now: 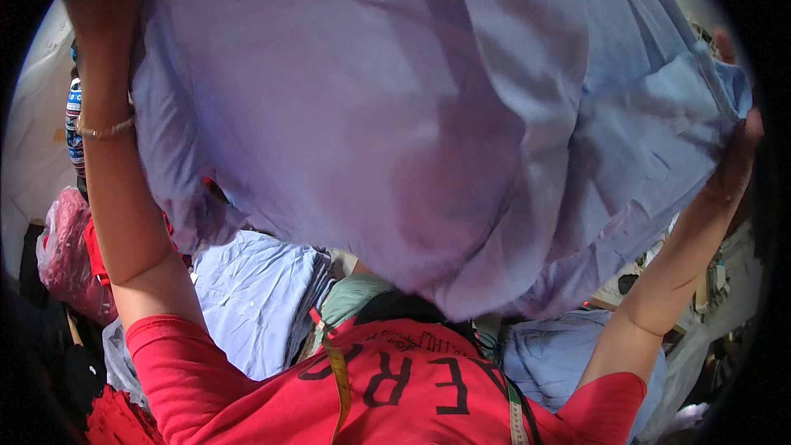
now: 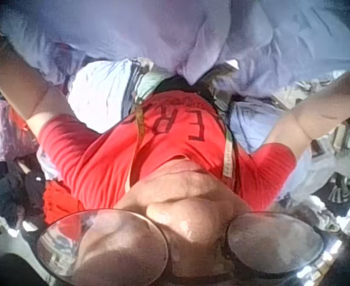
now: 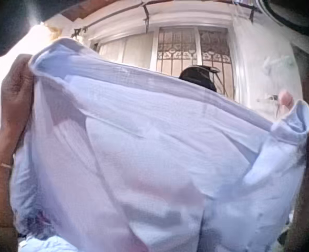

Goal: The person trims loose threads from a light blue shirt using scissors. They repeatedly pick up the shirt, locate threads, cut them, and place the shirt back on the table.

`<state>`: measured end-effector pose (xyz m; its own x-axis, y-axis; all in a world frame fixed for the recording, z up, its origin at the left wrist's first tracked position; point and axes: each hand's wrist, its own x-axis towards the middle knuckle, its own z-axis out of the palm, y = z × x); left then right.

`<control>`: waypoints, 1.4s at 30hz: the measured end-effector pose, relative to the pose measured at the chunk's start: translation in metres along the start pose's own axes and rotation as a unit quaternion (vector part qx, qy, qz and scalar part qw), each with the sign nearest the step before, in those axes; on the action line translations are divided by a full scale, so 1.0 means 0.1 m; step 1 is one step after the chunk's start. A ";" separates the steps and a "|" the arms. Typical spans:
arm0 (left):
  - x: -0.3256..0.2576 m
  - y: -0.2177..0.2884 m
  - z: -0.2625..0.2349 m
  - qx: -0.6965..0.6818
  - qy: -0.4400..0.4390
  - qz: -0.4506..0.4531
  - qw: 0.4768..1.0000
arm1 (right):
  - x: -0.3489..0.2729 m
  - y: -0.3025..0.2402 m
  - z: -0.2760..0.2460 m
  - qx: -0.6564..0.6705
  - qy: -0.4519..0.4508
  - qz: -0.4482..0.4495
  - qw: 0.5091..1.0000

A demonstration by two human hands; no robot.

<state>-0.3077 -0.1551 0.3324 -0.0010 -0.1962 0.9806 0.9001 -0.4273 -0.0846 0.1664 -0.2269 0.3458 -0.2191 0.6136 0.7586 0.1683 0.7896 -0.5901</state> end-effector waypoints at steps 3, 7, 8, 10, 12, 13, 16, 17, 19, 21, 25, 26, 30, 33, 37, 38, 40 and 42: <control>0.00 -0.01 0.09 0.002 -0.077 0.057 0.995 | -0.09 0.19 -0.15 -0.073 -0.113 0.037 0.990; -1.04 0.01 0.85 -0.045 -0.262 -0.004 0.964 | -0.67 1.15 -0.15 -0.051 -0.201 0.281 0.937; -1.34 0.15 1.05 -0.103 -0.308 -0.020 0.946 | -0.80 1.40 -0.07 -0.042 -0.248 0.304 0.919; -2.05 0.16 1.57 -0.160 -0.423 -0.017 0.892 | -1.01 1.87 0.24 -0.088 -0.258 0.408 0.871; -2.81 0.18 1.84 -0.064 -0.472 0.053 0.878 | -1.39 2.68 0.44 -0.170 -0.198 0.314 0.913; -3.16 0.23 1.91 -0.049 -0.490 0.038 0.869 | -1.53 2.93 0.57 -0.272 -0.158 0.306 0.899; -3.93 0.57 2.04 -0.045 -0.516 -0.118 0.847 | -1.76 3.14 0.97 -0.608 -0.061 0.143 0.778; -4.09 0.62 2.06 -0.038 -0.554 -0.166 0.815 | -1.76 3.07 1.14 -0.595 -0.051 0.126 0.792; -4.14 0.75 2.12 -0.063 -0.535 -0.206 0.817 | -1.80 2.96 1.33 -0.474 -0.057 0.189 0.858; -4.14 0.76 2.20 -0.126 -0.447 -0.188 0.866 | -1.90 2.96 1.46 -0.221 -0.083 0.335 0.912; -3.74 1.04 2.10 -0.427 -0.596 -0.353 0.581 | -1.91 3.09 1.36 -0.187 -0.078 0.307 0.930; -3.78 1.11 2.09 -0.507 -0.637 -0.379 0.441 | -1.90 3.14 1.35 -0.209 -0.065 0.301 0.928; -3.73 1.38 1.98 -0.450 -0.607 -0.086 0.649 | -1.82 3.24 1.32 -0.260 -0.044 0.311 0.913; -3.73 1.41 2.01 -0.423 -0.652 -0.114 0.619 | -1.69 3.21 1.31 -0.301 -0.062 0.334 0.891; -3.66 1.42 2.07 -0.440 -0.679 -0.104 0.578 | -1.61 3.27 1.26 -0.250 -0.059 0.420 0.870; -3.65 1.43 2.08 -0.442 -0.687 -0.105 0.568 | -1.61 3.28 1.25 -0.256 -0.060 0.404 0.876; -3.68 1.46 2.10 -0.464 -0.679 -0.130 0.554 | -1.61 3.30 1.24 -0.268 -0.064 0.370 0.887; -3.71 1.50 2.15 -0.477 -0.675 -0.149 0.543 | -1.67 3.38 1.23 -0.190 -0.027 0.374 0.907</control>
<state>-0.0791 0.0432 -0.0061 0.8148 0.5582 0.1564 0.3130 -0.6507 0.6919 0.1415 -0.0625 -0.0144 0.0482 0.9852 0.1644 0.6064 0.1019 -0.7886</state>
